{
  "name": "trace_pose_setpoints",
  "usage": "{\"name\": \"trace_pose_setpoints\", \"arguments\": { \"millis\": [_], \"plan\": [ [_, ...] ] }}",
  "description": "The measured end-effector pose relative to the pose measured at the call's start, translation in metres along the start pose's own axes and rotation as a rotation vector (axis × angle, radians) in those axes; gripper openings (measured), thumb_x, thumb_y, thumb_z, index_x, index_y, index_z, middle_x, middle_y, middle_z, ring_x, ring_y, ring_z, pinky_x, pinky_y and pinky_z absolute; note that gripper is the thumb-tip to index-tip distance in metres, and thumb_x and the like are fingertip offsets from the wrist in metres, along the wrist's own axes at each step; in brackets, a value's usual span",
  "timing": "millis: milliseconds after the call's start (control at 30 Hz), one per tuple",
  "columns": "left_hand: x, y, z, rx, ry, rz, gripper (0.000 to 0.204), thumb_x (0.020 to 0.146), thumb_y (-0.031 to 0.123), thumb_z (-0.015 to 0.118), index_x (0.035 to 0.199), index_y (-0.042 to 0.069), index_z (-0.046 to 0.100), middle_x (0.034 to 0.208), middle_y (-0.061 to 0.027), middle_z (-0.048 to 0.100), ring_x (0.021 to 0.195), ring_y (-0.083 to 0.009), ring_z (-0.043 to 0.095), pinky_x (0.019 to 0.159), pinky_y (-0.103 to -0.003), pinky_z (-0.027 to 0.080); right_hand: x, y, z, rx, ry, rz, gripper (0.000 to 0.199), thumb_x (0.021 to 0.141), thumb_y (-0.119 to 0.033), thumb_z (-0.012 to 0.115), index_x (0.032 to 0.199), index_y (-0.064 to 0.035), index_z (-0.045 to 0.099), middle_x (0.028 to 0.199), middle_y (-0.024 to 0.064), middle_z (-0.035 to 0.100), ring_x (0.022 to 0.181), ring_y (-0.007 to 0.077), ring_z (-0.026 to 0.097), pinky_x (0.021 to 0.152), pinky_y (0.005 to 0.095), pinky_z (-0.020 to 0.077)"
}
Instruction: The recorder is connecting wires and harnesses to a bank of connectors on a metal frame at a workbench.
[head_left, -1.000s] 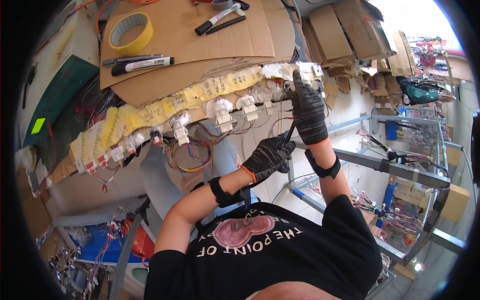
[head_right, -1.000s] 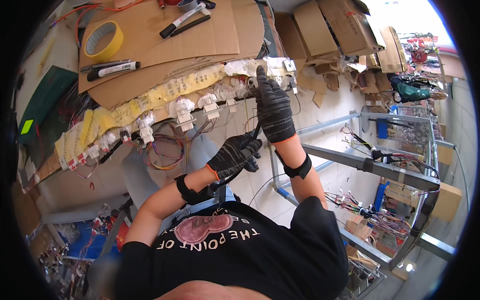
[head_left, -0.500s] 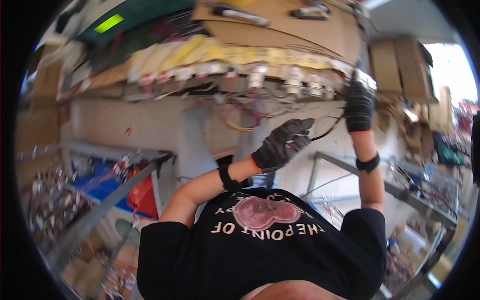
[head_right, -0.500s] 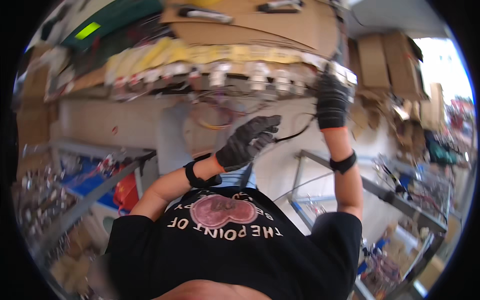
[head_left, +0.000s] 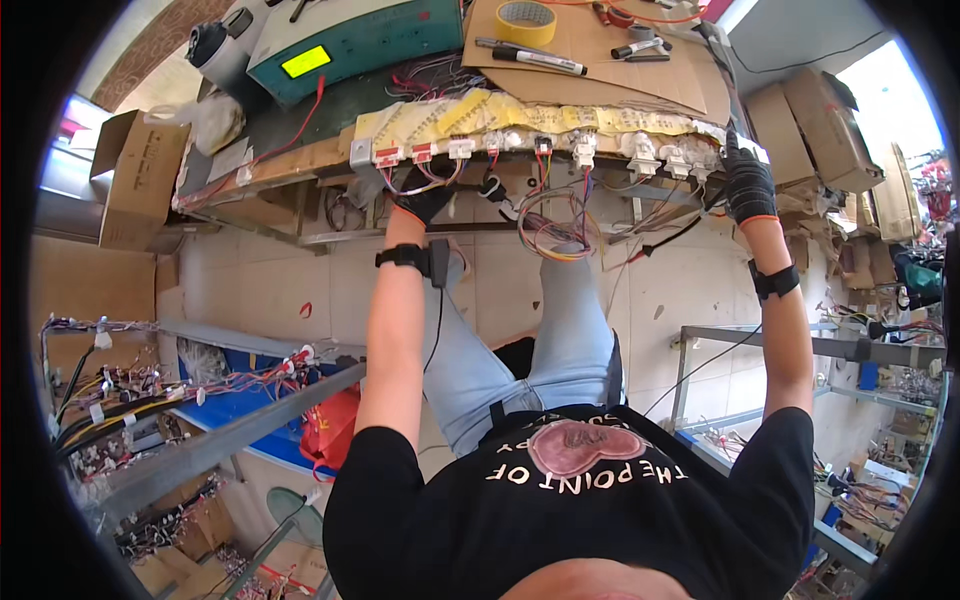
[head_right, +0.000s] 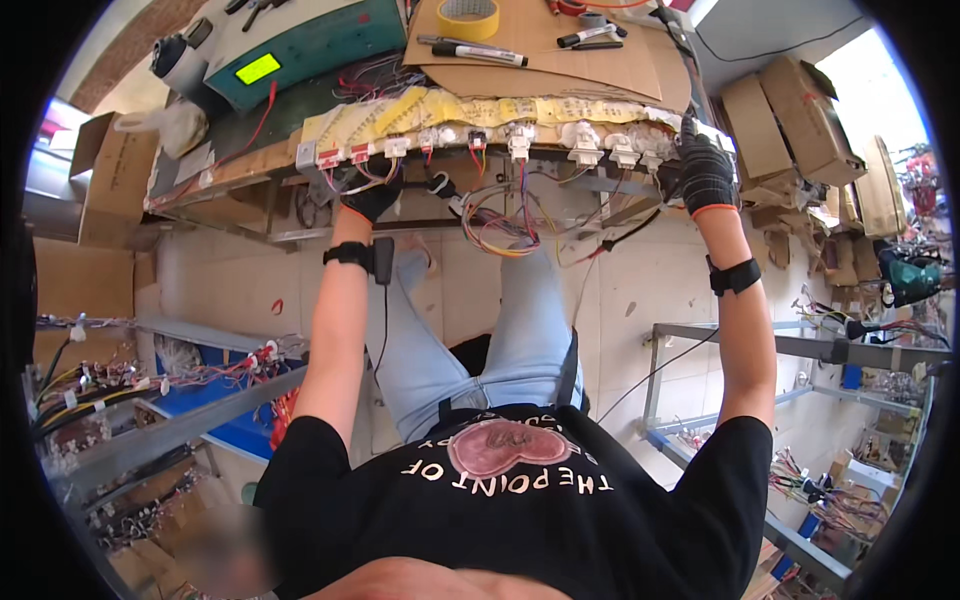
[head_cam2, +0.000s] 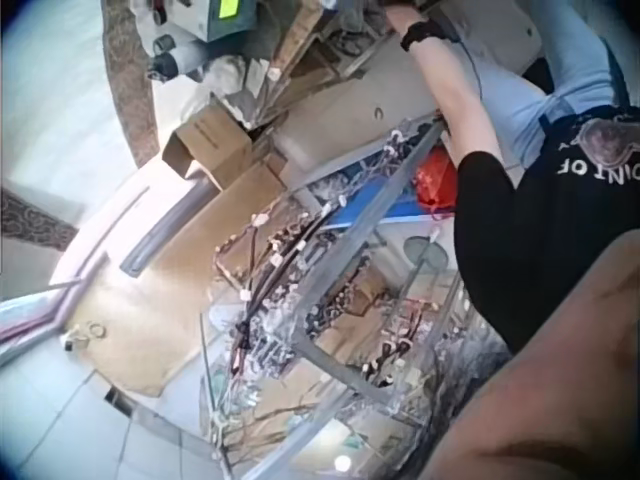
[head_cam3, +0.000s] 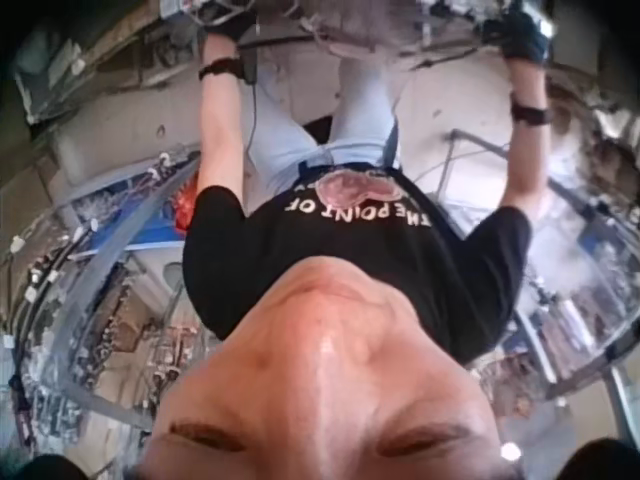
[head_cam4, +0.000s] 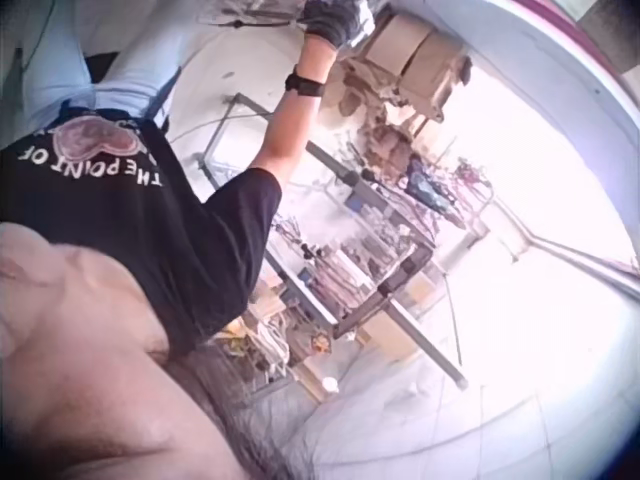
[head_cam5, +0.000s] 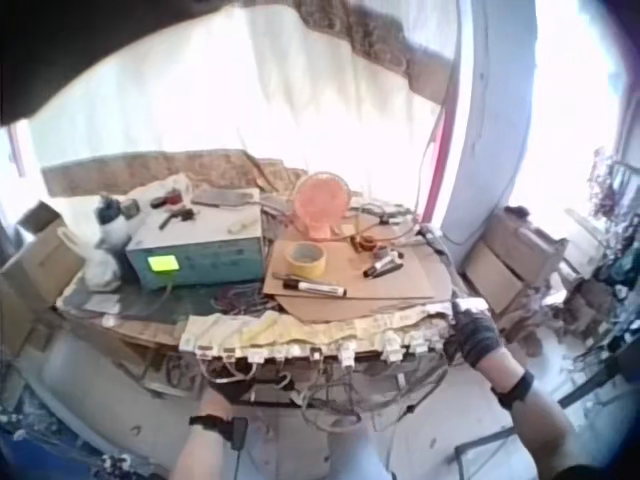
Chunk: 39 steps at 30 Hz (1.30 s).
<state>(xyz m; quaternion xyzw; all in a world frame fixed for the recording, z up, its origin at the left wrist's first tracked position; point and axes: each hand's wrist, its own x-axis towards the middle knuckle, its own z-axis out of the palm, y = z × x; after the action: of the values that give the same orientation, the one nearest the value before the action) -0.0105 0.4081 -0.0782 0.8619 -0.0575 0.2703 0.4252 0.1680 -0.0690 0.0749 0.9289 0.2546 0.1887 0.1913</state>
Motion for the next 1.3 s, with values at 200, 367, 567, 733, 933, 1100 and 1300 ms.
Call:
{"name": "trace_pose_setpoints", "arguments": {
  "millis": [200, 367, 567, 733, 933, 1100, 1300],
  "plan": [
    [-0.099, 0.054, 0.046, -0.060, 0.519, -0.595, 0.027, 0.077, 0.011, 0.053, 0.103, 0.006, 0.059, 0.087, -0.0081, 0.060, 0.075, -0.0247, 0.057, 0.064, -0.036, 0.047, -0.006, 0.006, 0.000, 0.045, -0.067, 0.140, 0.038, 0.081, -0.013, 0.050, 0.117, -0.0018, 0.049, 0.095, 0.0199, 0.061, 0.085, 0.0345, 0.058, 0.077, 0.0416, 0.0462],
    [-0.059, 0.143, 0.033, 0.668, 0.097, 0.113, 0.017, 0.078, 0.013, 0.056, 0.092, 0.007, 0.063, 0.065, -0.0055, 0.055, 0.056, -0.0217, 0.053, 0.051, -0.035, 0.042, -0.013, -0.011, -0.022, -0.020, -0.008, 0.111, 0.043, 0.082, -0.020, 0.052, 0.121, -0.0026, 0.046, 0.106, 0.0208, 0.057, 0.097, 0.0358, 0.054, 0.085, 0.0432, 0.0422],
    [-0.010, 0.148, 0.053, 0.576, 0.288, -0.024, 0.016, 0.082, 0.017, 0.056, 0.068, 0.009, 0.053, 0.057, -0.0123, 0.052, 0.050, -0.0283, 0.052, 0.044, -0.039, 0.040, -0.011, -0.007, -0.010, 0.003, -0.212, 0.176, 0.091, 0.065, -0.039, 0.069, 0.138, -0.0078, 0.024, 0.112, 0.0203, 0.055, 0.104, 0.0346, 0.054, 0.094, 0.0462, 0.0371],
    [0.002, 0.165, 0.053, 0.632, 0.322, -0.091, 0.014, 0.078, 0.019, 0.063, 0.070, 0.008, 0.058, 0.052, -0.0137, 0.051, 0.045, -0.0297, 0.049, 0.042, -0.039, 0.038, -0.015, -0.009, -0.019, -0.054, -0.190, 0.175, 0.090, 0.065, -0.039, 0.069, 0.137, -0.0074, 0.024, 0.111, 0.0192, 0.056, 0.104, 0.0346, 0.054, 0.095, 0.0461, 0.0371],
    [0.015, 0.171, 0.057, 0.734, 0.330, -0.055, 0.020, 0.079, 0.019, 0.060, 0.063, 0.009, 0.053, 0.052, -0.0121, 0.050, 0.043, -0.0293, 0.049, 0.040, -0.040, 0.038, -0.013, -0.014, -0.044, 0.166, -0.268, 0.273, 0.090, 0.062, -0.039, 0.070, 0.136, -0.0080, 0.028, 0.111, 0.0195, 0.055, 0.103, 0.0348, 0.054, 0.092, 0.0451, 0.0391],
    [0.018, 0.161, 0.054, 0.805, 0.337, -0.012, 0.015, 0.079, 0.021, 0.059, 0.069, 0.010, 0.055, 0.054, -0.0100, 0.052, 0.043, -0.0276, 0.050, 0.041, -0.039, 0.039, -0.010, -0.023, -0.051, 0.147, -0.234, 0.250, 0.079, 0.069, -0.029, 0.066, 0.136, -0.0084, 0.028, 0.107, 0.0213, 0.056, 0.097, 0.0359, 0.055, 0.085, 0.0439, 0.0425],
    [-0.002, 0.172, 0.051, 1.025, 0.160, -0.254, 0.020, 0.082, 0.030, 0.056, 0.078, 0.011, 0.058, 0.060, -0.0067, 0.058, 0.051, -0.0230, 0.057, 0.045, -0.037, 0.044, -0.016, -0.015, -0.033, 0.327, -0.132, 0.234, 0.088, 0.054, -0.024, 0.064, 0.134, -0.0056, 0.032, 0.104, 0.0244, 0.054, 0.099, 0.0392, 0.052, 0.088, 0.0462, 0.0403]
  ]
}}
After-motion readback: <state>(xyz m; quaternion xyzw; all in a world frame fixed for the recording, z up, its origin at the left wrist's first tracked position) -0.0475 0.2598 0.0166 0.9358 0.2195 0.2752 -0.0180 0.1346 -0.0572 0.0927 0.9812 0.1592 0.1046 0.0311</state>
